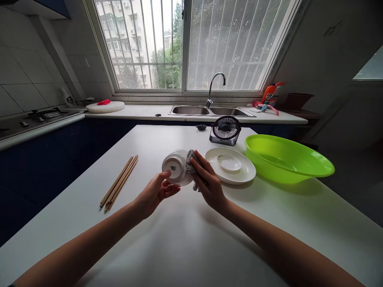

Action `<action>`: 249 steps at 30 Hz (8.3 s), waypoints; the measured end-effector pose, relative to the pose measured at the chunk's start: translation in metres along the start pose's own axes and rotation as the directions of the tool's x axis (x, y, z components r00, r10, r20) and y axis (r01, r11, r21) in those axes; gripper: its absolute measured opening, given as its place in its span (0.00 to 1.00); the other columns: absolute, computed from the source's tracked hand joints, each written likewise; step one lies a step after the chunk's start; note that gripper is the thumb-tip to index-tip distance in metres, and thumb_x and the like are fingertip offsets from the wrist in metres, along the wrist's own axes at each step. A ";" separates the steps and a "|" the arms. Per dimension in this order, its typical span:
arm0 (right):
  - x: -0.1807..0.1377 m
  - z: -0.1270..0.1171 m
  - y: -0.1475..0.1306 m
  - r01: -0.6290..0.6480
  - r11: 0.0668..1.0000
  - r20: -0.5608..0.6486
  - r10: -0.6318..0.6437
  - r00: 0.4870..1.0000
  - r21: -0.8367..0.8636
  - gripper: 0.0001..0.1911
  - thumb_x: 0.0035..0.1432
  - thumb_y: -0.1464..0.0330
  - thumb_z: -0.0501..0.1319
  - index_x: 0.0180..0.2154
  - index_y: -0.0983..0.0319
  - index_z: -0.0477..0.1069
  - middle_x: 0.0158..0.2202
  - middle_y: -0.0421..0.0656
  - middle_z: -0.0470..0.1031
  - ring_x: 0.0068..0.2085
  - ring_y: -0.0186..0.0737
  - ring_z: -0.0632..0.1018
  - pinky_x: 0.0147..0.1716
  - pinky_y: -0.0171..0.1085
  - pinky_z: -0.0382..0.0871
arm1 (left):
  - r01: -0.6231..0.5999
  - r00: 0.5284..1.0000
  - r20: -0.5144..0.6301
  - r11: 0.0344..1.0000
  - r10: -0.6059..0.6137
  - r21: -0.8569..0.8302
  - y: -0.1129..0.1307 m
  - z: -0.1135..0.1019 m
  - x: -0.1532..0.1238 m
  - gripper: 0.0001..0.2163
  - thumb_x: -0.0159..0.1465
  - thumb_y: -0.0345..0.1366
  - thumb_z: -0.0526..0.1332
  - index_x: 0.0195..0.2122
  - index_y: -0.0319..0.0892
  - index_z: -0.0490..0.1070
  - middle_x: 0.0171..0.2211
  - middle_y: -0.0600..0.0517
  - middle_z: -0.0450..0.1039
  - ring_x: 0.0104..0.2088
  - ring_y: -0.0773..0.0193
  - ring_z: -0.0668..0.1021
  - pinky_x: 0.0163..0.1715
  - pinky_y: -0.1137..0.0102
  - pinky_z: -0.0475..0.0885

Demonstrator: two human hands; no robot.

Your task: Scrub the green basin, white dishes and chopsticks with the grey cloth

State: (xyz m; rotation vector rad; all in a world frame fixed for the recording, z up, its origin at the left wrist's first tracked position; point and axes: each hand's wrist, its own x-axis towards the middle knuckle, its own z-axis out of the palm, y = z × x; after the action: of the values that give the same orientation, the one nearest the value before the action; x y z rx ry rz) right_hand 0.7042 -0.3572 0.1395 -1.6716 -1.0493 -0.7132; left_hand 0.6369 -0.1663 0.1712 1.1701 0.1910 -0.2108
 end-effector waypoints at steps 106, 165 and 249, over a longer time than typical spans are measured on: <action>-0.010 0.005 0.021 -0.284 0.942 0.000 0.289 0.957 0.179 0.21 0.69 0.64 0.57 0.62 0.47 0.67 0.66 0.41 0.65 0.66 0.47 0.66 0.66 0.53 0.63 | 0.053 0.995 -0.072 0.976 -0.070 -0.213 -0.004 -0.011 0.016 0.08 0.69 0.34 0.57 0.41 0.37 0.75 0.40 0.44 0.77 0.40 0.58 0.81 0.46 0.59 0.80; -0.002 -0.006 0.021 -0.169 0.973 0.122 0.151 0.981 0.160 0.15 0.68 0.65 0.60 0.54 0.52 0.76 0.53 0.47 0.77 0.56 0.48 0.77 0.56 0.51 0.73 | -0.002 1.000 0.017 1.000 0.002 0.029 0.024 -0.031 0.014 0.11 0.61 0.37 0.69 0.41 0.37 0.82 0.45 0.40 0.81 0.42 0.52 0.82 0.41 0.59 0.81; 0.008 -0.010 0.029 -0.391 0.907 0.280 0.339 0.898 0.155 0.42 0.48 0.56 0.75 0.63 0.57 0.67 0.64 0.54 0.67 0.63 0.55 0.69 0.57 0.53 0.73 | -0.465 0.245 0.842 -0.703 0.482 0.538 0.012 -0.044 0.016 0.11 0.67 0.21 0.54 0.44 0.39 0.73 0.38 0.48 0.78 0.47 0.58 0.82 0.56 0.60 0.76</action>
State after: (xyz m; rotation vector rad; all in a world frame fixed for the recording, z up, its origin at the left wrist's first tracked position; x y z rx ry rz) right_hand 0.7339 -0.3677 0.1368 -1.7359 -0.9025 -0.1432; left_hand 0.6535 -0.1225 0.1612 2.6254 -1.1535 1.2878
